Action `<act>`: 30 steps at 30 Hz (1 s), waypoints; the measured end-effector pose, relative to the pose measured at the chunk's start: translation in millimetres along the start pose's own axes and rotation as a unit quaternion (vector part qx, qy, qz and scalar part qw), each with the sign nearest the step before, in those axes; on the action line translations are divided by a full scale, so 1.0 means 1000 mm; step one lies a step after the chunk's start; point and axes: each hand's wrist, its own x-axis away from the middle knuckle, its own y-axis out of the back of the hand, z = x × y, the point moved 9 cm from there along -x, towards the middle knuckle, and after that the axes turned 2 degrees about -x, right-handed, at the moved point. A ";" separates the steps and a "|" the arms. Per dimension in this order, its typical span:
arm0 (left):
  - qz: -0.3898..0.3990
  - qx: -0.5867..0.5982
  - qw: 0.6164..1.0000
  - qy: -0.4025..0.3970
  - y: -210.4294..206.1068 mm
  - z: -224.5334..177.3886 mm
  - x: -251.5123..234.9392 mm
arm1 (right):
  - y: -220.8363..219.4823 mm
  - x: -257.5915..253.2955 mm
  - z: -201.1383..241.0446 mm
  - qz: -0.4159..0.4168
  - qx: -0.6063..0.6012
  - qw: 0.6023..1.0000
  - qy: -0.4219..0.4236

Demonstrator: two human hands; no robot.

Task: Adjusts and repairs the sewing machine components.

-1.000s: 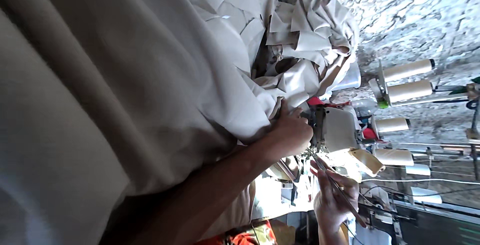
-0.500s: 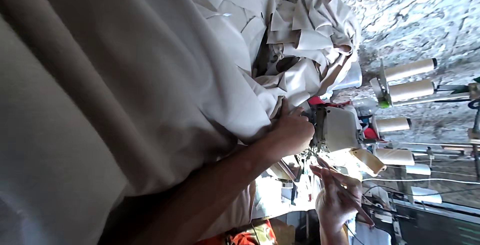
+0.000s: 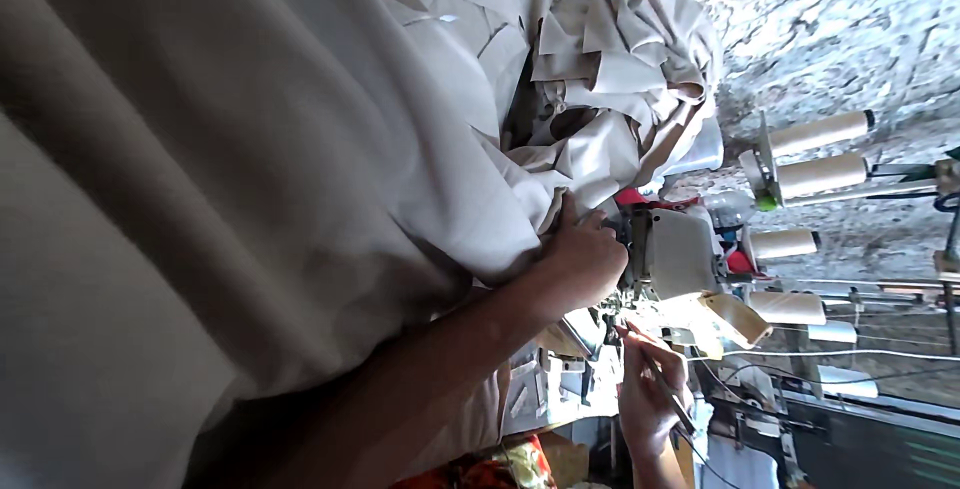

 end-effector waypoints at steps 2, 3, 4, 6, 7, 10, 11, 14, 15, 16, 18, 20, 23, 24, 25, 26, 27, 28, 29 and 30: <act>0.004 0.006 1.000 0.002 0.001 0.000 0.000 | -0.001 0.001 0.002 0.004 0.031 0.999 0.011; 0.014 0.011 1.000 0.005 0.002 0.000 0.001 | -0.001 0.001 0.002 0.010 0.045 0.999 0.012; 0.019 0.016 1.000 0.008 0.002 0.000 0.001 | -0.002 0.001 0.002 0.013 0.054 0.998 0.012; 0.020 0.016 1.000 0.009 0.001 0.001 0.001 | -0.002 0.002 0.002 0.020 0.065 0.998 0.011; 0.016 0.013 1.000 0.006 0.001 0.001 0.001 | -0.003 0.002 0.002 0.021 0.066 0.997 0.014; -0.006 0.008 1.000 0.000 0.001 0.000 0.001 | -0.003 0.001 0.003 0.024 0.067 0.997 0.024; 0.002 0.012 1.000 0.002 0.002 -0.001 0.003 | -0.004 0.001 0.004 0.027 0.071 0.997 0.027; 0.086 0.020 0.996 0.019 0.018 -0.007 0.019 | -0.006 0.001 0.006 0.038 0.072 0.996 0.031; 0.099 0.017 0.995 0.020 0.022 -0.008 0.023 | -0.006 0.001 0.007 0.038 0.072 0.996 0.032; 0.107 0.015 0.994 0.019 0.025 -0.010 0.026 | -0.006 0.001 0.008 0.037 0.077 0.996 0.035; 0.110 0.012 0.994 0.016 0.022 -0.009 0.023 | -0.007 0.002 0.009 0.034 0.085 0.995 0.042; 0.059 0.015 0.998 0.009 0.013 -0.006 0.014 | -0.008 0.003 0.009 0.032 0.086 0.995 0.049; 0.002 0.010 1.000 0.006 0.004 -0.002 0.002 | -0.008 0.003 0.009 0.036 0.100 0.993 0.049; 0.008 0.009 1.000 0.007 0.005 -0.003 0.003 | -0.008 0.003 0.011 0.041 0.107 0.992 0.048; 0.020 0.009 1.000 0.008 0.006 -0.003 0.006 | -0.009 0.003 0.012 0.044 0.110 0.992 0.046; 0.037 0.007 0.999 0.010 0.008 -0.004 0.009 | -0.009 0.003 0.013 0.047 0.112 0.992 0.041; 0.038 0.007 0.999 0.012 0.009 -0.003 0.010 | -0.009 0.003 0.013 0.051 0.114 0.991 0.037; 0.000 0.014 1.000 0.009 0.005 -0.001 0.006 | -0.009 0.003 0.013 0.049 0.117 0.991 0.037; -0.012 0.020 1.000 0.007 0.003 0.001 0.004 | -0.009 0.004 0.014 0.048 0.121 0.991 0.037; 0.017 0.026 0.999 0.005 0.004 0.000 0.004 | -0.010 0.003 0.015 0.046 0.125 0.990 0.038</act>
